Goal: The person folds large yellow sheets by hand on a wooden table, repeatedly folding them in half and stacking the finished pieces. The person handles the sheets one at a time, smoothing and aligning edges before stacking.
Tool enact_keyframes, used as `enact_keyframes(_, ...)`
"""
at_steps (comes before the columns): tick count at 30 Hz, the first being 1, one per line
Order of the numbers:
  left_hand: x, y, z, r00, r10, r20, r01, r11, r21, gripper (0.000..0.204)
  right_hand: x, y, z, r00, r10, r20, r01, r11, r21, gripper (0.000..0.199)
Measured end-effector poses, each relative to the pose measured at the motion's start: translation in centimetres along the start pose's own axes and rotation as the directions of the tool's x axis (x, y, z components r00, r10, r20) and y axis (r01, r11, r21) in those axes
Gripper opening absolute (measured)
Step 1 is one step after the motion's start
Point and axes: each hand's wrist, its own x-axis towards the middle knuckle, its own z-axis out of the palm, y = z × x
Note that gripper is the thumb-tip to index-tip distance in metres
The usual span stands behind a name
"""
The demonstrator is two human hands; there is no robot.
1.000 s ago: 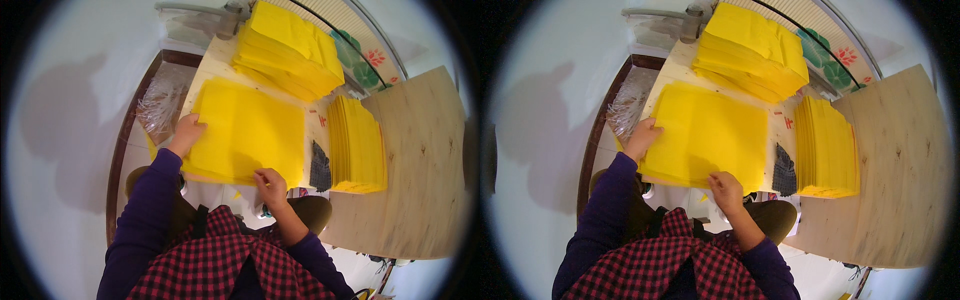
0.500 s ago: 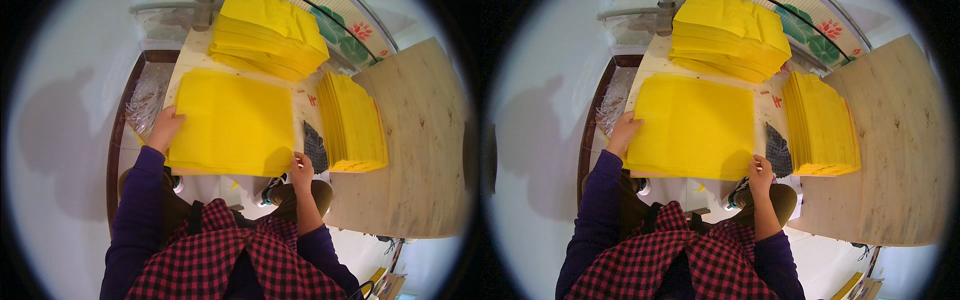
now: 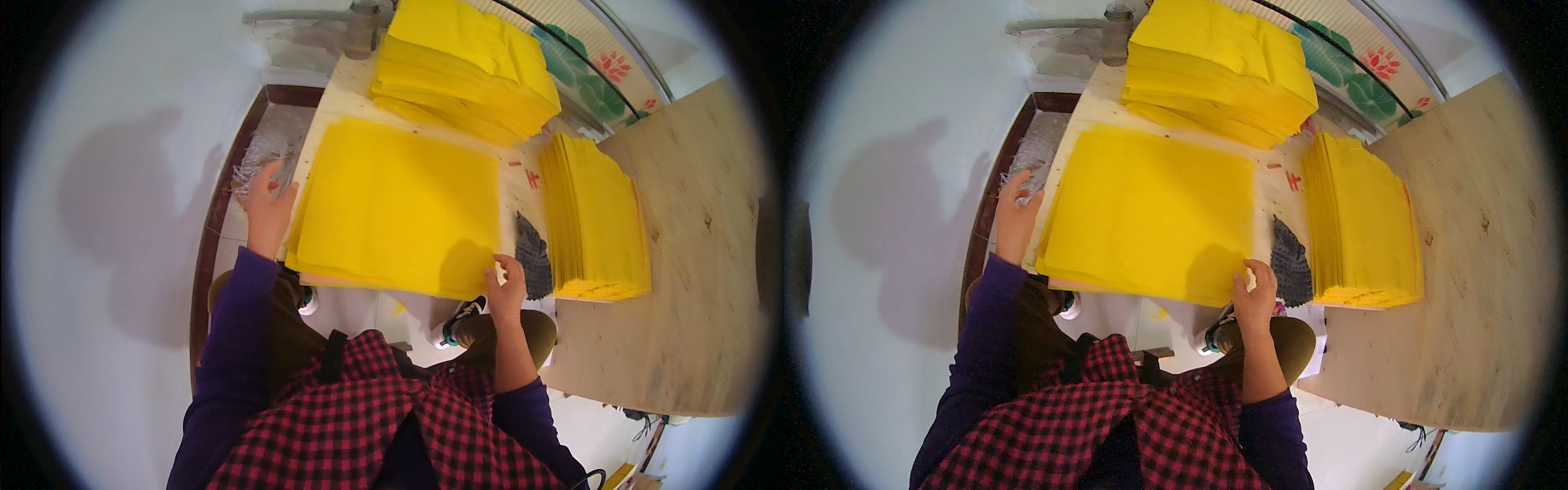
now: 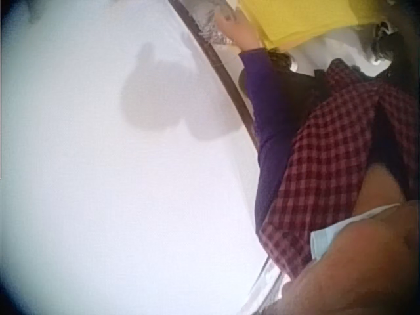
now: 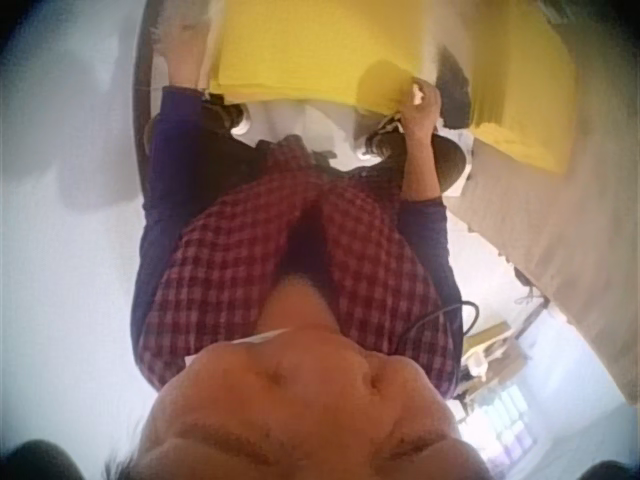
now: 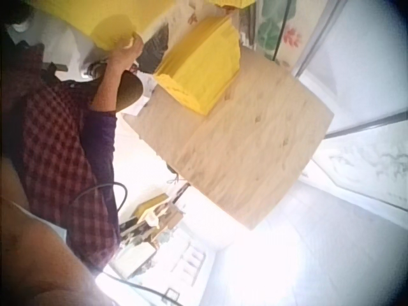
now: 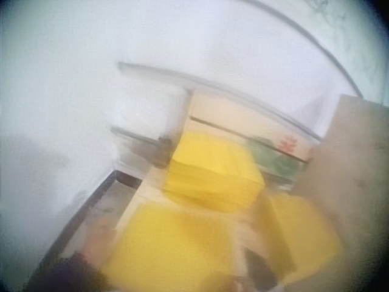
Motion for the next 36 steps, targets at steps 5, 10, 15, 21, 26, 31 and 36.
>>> enact_keyframes(5, -8.7, 2.6, -3.5, 0.996, -0.078, -0.043, 0.062, 0.952, -0.3, 0.019, 3.2, -1.8, 0.6, 0.98, -0.186, 0.075, 0.182, 0.982, 0.057, 0.032)
enact_keyframes(10, -17.8, 3.3, -1.0, 0.718, -0.5, 0.484, 0.695, 0.556, -0.456, 0.02, 8.6, -3.9, 3.4, 0.92, -0.347, 0.181, 0.332, 0.937, 0.109, 0.036)
enact_keyframes(15, -17.9, 1.8, 2.5, 0.481, -0.51, 0.713, 0.874, 0.213, -0.437, 0.043, 14.2, -5.7, 7.2, 0.861, -0.393, 0.322, 0.386, 0.918, 0.087, 0.042)
enact_keyframes(21, -16.6, 1.1, 4.6, 0.454, -0.395, 0.798, 0.886, 0.108, -0.451, 0.046, 18.8, -7.1, 11.7, 0.781, -0.456, 0.427, 0.466, 0.88, 0.09, 0.053)
enact_keyframes(26, -16.6, 1.4, 5.6, 0.487, -0.404, 0.774, 0.872, 0.172, -0.459, 0.044, 22.0, -8.5, 15.2, 0.769, -0.425, 0.478, 0.487, 0.873, -0.008, 0.061)
enact_keyframes(31, -16.1, 2.0, 5.2, 0.427, -0.45, 0.785, 0.904, 0.243, -0.353, 0.044, 21.8, -9.7, 15.8, 0.744, -0.364, 0.56, 0.502, 0.858, -0.111, 0.064)
enact_keyframes(36, -15.4, 2.2, 5.1, 0.422, -0.459, 0.782, 0.904, 0.279, -0.324, 0.041, 20.3, -9.6, 15.3, 0.719, -0.425, 0.549, 0.557, 0.825, -0.091, 0.064)
